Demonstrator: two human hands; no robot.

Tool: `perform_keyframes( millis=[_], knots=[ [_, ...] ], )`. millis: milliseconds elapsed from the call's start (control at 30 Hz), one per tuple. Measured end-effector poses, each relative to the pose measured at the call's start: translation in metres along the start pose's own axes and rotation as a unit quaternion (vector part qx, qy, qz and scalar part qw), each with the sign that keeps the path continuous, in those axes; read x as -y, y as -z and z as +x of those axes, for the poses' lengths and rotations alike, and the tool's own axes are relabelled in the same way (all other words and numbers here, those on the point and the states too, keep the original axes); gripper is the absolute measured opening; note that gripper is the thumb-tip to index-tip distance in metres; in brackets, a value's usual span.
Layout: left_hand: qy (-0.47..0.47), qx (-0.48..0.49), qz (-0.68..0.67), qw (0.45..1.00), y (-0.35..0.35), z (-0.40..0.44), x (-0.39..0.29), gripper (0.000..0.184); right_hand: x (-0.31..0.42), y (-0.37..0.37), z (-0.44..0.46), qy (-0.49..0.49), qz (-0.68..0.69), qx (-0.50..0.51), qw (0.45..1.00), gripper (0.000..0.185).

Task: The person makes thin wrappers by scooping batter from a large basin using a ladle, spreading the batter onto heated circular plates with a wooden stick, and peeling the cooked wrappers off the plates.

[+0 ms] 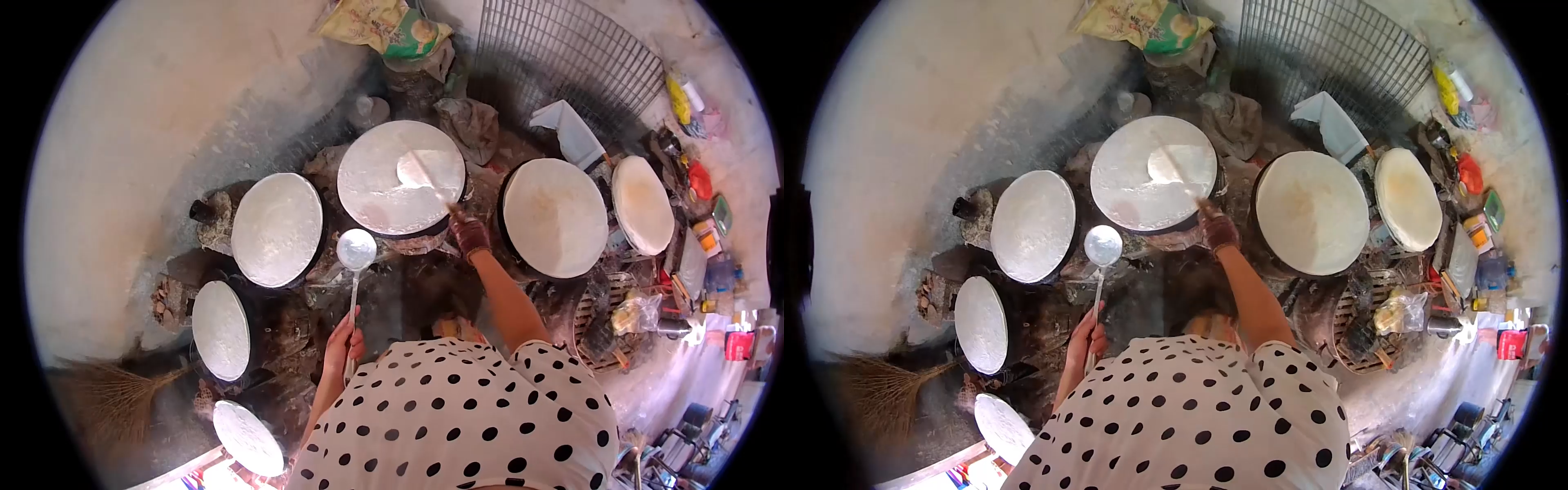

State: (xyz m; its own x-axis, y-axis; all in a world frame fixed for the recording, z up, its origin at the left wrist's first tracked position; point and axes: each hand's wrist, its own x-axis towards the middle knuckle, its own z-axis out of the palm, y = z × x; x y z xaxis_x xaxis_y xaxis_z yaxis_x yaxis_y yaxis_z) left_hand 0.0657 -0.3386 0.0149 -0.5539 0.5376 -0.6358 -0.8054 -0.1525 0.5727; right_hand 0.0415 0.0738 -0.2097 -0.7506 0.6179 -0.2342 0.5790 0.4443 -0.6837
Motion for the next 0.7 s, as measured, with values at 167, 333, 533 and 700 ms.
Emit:
perform_keyframes(
  millis=[167,333,533,700],
  knots=[
    [-0.010,0.020,0.004,1.000,0.003,0.004,0.002,0.040,-0.014,-0.004,-0.011,0.219,-0.185,-0.083,0.955,0.037],
    [0.023,0.005,0.042,0.999,0.008,0.030,0.000,0.043,-0.019,-0.005,0.008,0.148,0.078,-0.069,0.983,0.031],
    [-0.005,-0.011,0.206,0.978,-0.010,0.104,-0.037,0.030,-0.002,0.034,-0.043,0.212,-0.030,-0.013,0.977,0.036],
    [-0.080,-0.023,0.238,0.968,-0.046,0.165,-0.056,0.023,0.029,0.087,-0.126,0.162,-0.295,-0.066,0.939,0.043]
  ],
)
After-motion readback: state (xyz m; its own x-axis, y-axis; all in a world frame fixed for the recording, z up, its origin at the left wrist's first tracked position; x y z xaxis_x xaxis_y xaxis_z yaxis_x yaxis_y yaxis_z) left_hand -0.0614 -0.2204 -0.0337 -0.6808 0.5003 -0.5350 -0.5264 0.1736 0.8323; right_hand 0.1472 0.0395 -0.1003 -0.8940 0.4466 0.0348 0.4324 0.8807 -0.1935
